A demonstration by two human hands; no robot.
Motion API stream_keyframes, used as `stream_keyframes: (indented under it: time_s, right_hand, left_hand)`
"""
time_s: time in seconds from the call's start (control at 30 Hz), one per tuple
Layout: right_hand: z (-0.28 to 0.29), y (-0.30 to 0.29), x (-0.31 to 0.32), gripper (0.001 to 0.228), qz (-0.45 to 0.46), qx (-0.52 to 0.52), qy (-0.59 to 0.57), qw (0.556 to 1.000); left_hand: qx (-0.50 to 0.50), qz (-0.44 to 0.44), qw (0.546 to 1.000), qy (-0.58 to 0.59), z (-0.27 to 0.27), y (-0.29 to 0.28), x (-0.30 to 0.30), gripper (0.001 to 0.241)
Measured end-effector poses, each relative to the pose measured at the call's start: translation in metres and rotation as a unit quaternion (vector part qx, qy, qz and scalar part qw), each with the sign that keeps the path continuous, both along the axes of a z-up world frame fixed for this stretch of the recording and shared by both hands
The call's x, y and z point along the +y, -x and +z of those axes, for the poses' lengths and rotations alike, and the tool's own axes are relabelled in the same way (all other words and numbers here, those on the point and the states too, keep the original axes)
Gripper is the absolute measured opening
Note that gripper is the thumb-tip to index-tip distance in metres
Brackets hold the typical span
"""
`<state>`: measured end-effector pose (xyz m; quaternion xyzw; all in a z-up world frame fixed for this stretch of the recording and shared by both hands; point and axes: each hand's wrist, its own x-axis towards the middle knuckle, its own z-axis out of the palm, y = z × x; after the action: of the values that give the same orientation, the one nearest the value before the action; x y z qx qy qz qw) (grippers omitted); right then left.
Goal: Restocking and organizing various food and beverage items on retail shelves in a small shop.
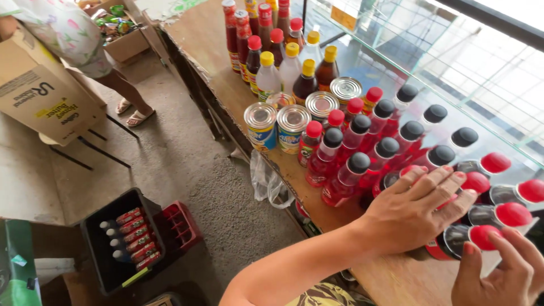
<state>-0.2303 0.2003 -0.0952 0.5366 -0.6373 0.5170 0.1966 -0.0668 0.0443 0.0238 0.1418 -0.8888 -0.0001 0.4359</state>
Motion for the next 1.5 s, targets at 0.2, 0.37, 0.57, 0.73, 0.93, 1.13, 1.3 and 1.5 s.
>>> stream_keyframes:
  time_s: [0.2,0.37,0.57,0.73,0.93,1.13,1.3,1.5]
  right_hand:
    - [0.028,-0.024,-0.007,0.037,0.007,-0.139,-0.003,0.99]
    - [0.02,-0.022,-0.005,0.033,0.028,-0.139,0.005,0.99]
    - [0.056,-0.039,-0.024,0.038,0.105,-0.25,0.035,0.962]
    - [0.045,-0.033,-0.03,0.043,0.095,-0.186,-0.003,0.978]
    - [0.032,-0.02,-0.006,0.031,0.13,-0.264,0.058,0.954]
    - [0.052,-0.03,0.019,0.024,0.195,-0.384,0.115,0.895]
    - [0.039,-0.018,0.016,0.023,0.209,-0.381,0.093,0.896]
    - [0.034,-0.009,0.019,0.019,0.21,-0.357,0.078,0.907]
  left_hand:
    - [-0.044,-0.026,0.997,-0.058,-0.035,0.012,0.006,0.037]
    - [0.009,-0.113,0.987,-0.115,-0.024,-0.023,0.004,0.037]
    - [0.058,-0.19,0.933,-0.299,-0.037,-0.024,0.002,0.041]
    - [0.155,-0.192,0.919,-0.307,-0.065,-0.002,0.015,0.024]
    - [0.186,-0.209,0.843,-0.46,-0.054,-0.029,0.012,0.023]
    - [0.085,-0.093,0.866,-0.484,0.007,-0.041,-0.01,0.053]
    - [-0.081,0.016,0.879,-0.469,0.019,-0.014,-0.02,0.074]
    - [-0.166,0.082,0.903,-0.386,0.01,0.006,-0.022,0.062]
